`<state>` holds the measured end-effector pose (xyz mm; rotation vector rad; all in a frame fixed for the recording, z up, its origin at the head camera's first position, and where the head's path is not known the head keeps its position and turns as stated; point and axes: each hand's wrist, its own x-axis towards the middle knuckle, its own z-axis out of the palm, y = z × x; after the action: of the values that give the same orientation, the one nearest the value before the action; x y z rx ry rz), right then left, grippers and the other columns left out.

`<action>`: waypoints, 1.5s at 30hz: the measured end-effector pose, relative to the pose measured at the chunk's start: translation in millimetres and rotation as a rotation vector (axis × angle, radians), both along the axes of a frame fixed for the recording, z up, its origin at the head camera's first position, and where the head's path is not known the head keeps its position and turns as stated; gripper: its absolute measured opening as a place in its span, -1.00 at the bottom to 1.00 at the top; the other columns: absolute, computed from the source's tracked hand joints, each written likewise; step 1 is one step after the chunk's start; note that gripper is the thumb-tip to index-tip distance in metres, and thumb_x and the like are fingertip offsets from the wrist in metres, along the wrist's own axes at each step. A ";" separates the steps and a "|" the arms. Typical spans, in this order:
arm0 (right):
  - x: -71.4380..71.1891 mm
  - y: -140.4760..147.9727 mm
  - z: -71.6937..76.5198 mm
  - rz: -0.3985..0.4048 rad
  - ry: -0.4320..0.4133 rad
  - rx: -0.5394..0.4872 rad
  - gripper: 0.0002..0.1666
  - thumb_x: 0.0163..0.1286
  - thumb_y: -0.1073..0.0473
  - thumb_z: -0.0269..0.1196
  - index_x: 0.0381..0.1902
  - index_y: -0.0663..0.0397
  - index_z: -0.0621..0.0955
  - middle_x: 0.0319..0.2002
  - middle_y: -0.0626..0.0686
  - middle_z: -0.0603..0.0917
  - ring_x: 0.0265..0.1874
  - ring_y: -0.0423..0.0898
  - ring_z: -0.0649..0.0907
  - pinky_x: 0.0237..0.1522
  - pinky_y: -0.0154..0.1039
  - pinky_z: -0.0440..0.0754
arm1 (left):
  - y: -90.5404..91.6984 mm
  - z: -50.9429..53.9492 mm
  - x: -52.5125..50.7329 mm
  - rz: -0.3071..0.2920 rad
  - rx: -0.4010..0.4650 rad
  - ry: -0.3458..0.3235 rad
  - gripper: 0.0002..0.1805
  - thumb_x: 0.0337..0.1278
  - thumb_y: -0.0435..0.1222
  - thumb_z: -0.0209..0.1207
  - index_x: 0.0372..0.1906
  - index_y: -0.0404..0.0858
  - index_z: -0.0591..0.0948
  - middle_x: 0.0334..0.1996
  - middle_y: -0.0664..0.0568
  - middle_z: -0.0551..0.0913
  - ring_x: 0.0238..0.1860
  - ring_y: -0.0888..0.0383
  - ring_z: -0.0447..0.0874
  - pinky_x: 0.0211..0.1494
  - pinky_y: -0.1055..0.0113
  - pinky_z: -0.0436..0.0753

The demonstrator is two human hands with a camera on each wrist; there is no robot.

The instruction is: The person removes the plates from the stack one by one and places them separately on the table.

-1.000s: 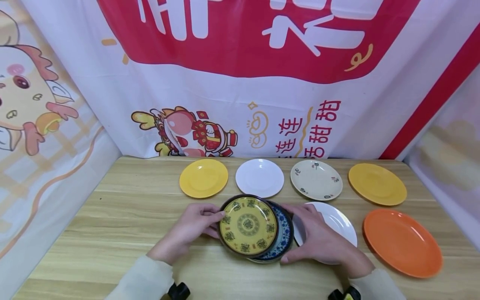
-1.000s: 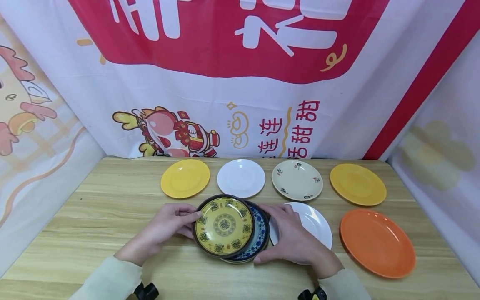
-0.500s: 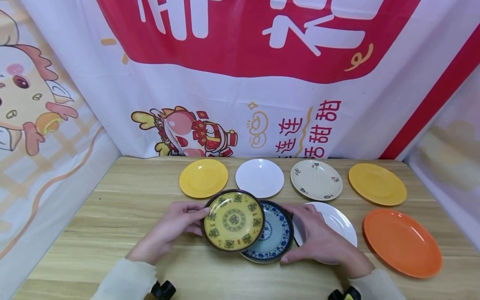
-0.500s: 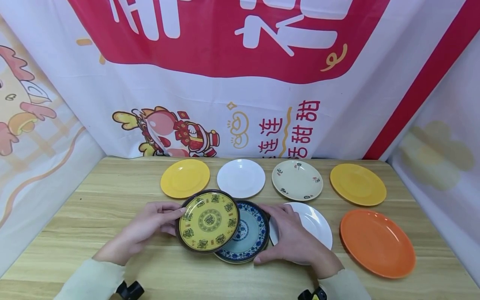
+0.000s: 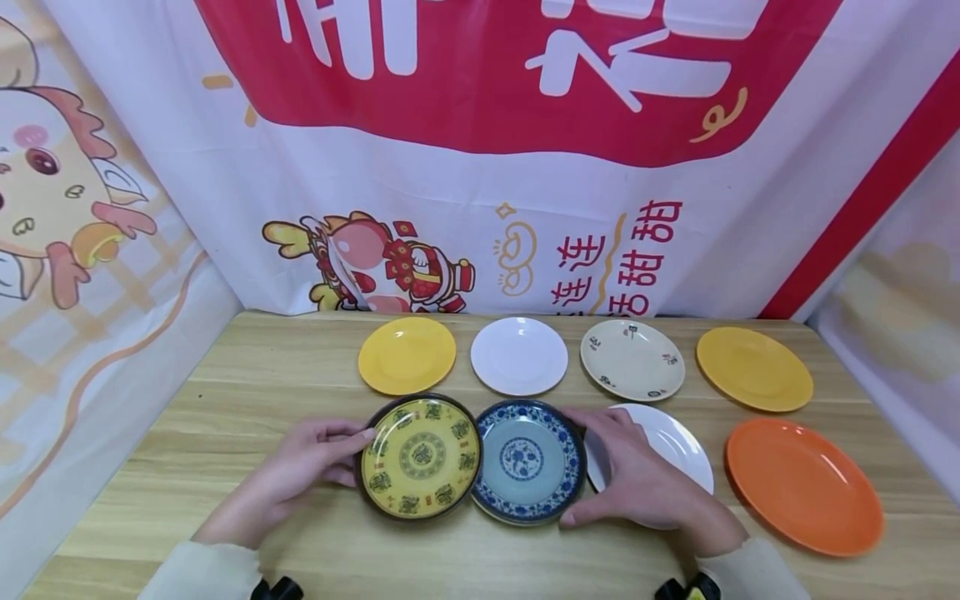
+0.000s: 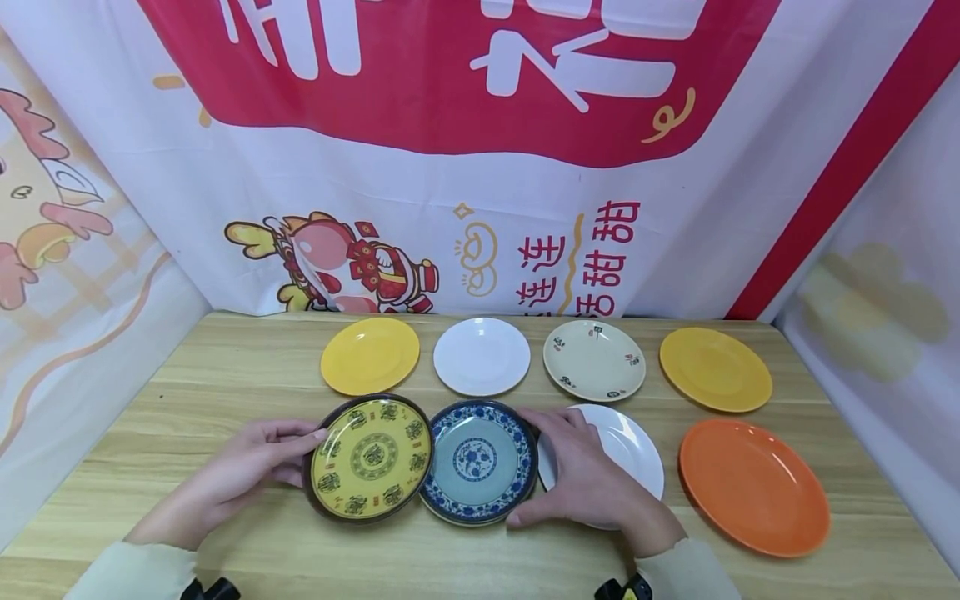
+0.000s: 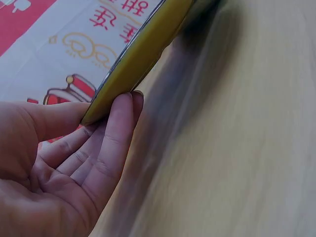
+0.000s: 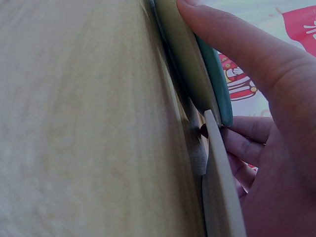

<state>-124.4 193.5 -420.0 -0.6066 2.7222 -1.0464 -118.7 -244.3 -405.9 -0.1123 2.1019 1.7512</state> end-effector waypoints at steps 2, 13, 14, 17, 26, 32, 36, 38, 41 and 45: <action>0.0 -0.2 -0.2 0.001 0.001 0.001 0.49 -0.33 -0.54 0.71 0.63 -0.46 0.36 0.44 -0.20 0.52 0.38 -0.07 0.36 0.44 0.25 0.48 | -9.5 -2.2 2.2 0.010 -0.016 -0.008 -0.47 0.52 -0.20 0.28 0.31 -0.56 0.57 -0.14 0.00 0.83 -0.24 0.11 0.83 -0.08 0.21 0.91; -1.4 -0.9 0.8 0.006 -0.032 0.010 0.47 -0.26 -0.56 0.68 0.63 -0.47 0.34 0.48 -0.21 0.50 0.41 -0.04 0.34 0.45 0.28 0.48 | -40.3 -5.5 9.4 0.062 -0.102 -0.031 -0.43 0.52 -0.21 0.28 0.35 -0.58 0.53 -0.14 -0.05 0.81 -0.25 0.08 0.84 -0.09 0.19 0.92; -1.4 -0.9 0.8 0.008 -0.028 0.011 0.47 -0.27 -0.56 0.68 0.63 -0.46 0.34 0.48 -0.21 0.51 0.41 -0.04 0.34 0.45 0.28 0.48 | -41.6 -5.7 9.8 0.063 -0.112 -0.030 -0.43 0.52 -0.21 0.28 0.34 -0.59 0.53 -0.14 -0.06 0.81 -0.26 0.08 0.84 -0.10 0.18 0.92; -1.5 -0.7 0.6 0.010 -0.026 0.008 0.46 -0.26 -0.56 0.68 0.63 -0.46 0.34 0.48 -0.22 0.51 0.40 -0.04 0.34 0.44 0.28 0.49 | -43.1 -6.6 10.0 0.074 -0.141 -0.033 -0.45 0.52 -0.22 0.28 0.33 -0.59 0.54 -0.16 -0.08 0.81 -0.28 0.07 0.83 -0.13 0.18 0.93; -1.5 -0.8 0.5 0.004 -0.034 0.004 0.47 -0.27 -0.56 0.68 0.63 -0.48 0.34 0.48 -0.21 0.50 0.40 -0.04 0.34 0.44 0.27 0.48 | -40.4 -0.3 6.9 0.113 -0.355 0.017 -0.59 0.45 -0.21 0.35 0.12 -0.48 0.66 -0.31 -0.05 0.76 -0.36 0.12 0.73 -0.32 0.25 0.89; -1.0 -1.1 0.5 -0.001 -0.040 0.005 0.47 -0.28 -0.57 0.68 0.63 -0.51 0.33 0.47 -0.22 0.50 0.39 -0.05 0.34 0.42 0.26 0.49 | -40.9 2.5 7.4 0.120 -0.398 0.018 -0.64 0.41 -0.22 0.37 0.05 -0.46 0.67 -0.40 -0.03 0.74 -0.47 0.13 0.70 -0.42 0.28 0.85; -0.7 -1.2 0.3 0.001 -0.041 0.001 0.47 -0.27 -0.56 0.68 0.63 -0.52 0.33 0.47 -0.22 0.50 0.39 -0.04 0.33 0.42 0.27 0.49 | -43.6 3.3 7.9 0.123 -0.446 0.025 -0.60 0.41 -0.15 0.38 0.04 -0.43 0.68 -0.46 0.00 0.73 -0.51 0.14 0.66 -0.49 0.30 0.79; -0.8 -1.1 0.3 0.004 -0.037 0.002 0.47 -0.27 -0.56 0.68 0.63 -0.51 0.33 0.47 -0.22 0.50 0.39 -0.04 0.34 0.42 0.26 0.49 | -45.4 5.6 7.4 0.122 -0.459 0.028 -0.57 0.42 -0.11 0.37 0.06 -0.43 0.67 -0.45 -0.01 0.73 -0.51 0.12 0.67 -0.49 0.29 0.78; -1.3 -0.8 0.2 0.008 -0.034 0.004 0.46 -0.26 -0.57 0.67 0.63 -0.52 0.33 0.47 -0.23 0.50 0.38 -0.05 0.34 0.41 0.25 0.50 | -48.2 14.8 3.9 0.118 -0.476 0.052 -0.50 0.46 -0.06 0.34 0.11 -0.44 0.64 -0.40 -0.02 0.75 -0.46 0.11 0.70 -0.45 0.28 0.80; -1.8 -0.1 -0.5 0.008 -0.035 0.004 0.45 -0.25 -0.57 0.67 0.63 -0.53 0.33 0.47 -0.23 0.50 0.38 -0.05 0.34 0.41 0.25 0.50 | -45.2 37.4 -3.9 0.124 -0.494 0.128 -0.44 0.49 -0.01 0.31 0.21 -0.43 0.60 -0.22 -0.09 0.78 -0.31 0.11 0.75 -0.29 0.28 0.86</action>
<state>-126.2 193.3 -420.6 -0.5924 2.6884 -1.0399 -122.6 -289.5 -368.5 -0.2792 2.6330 1.2909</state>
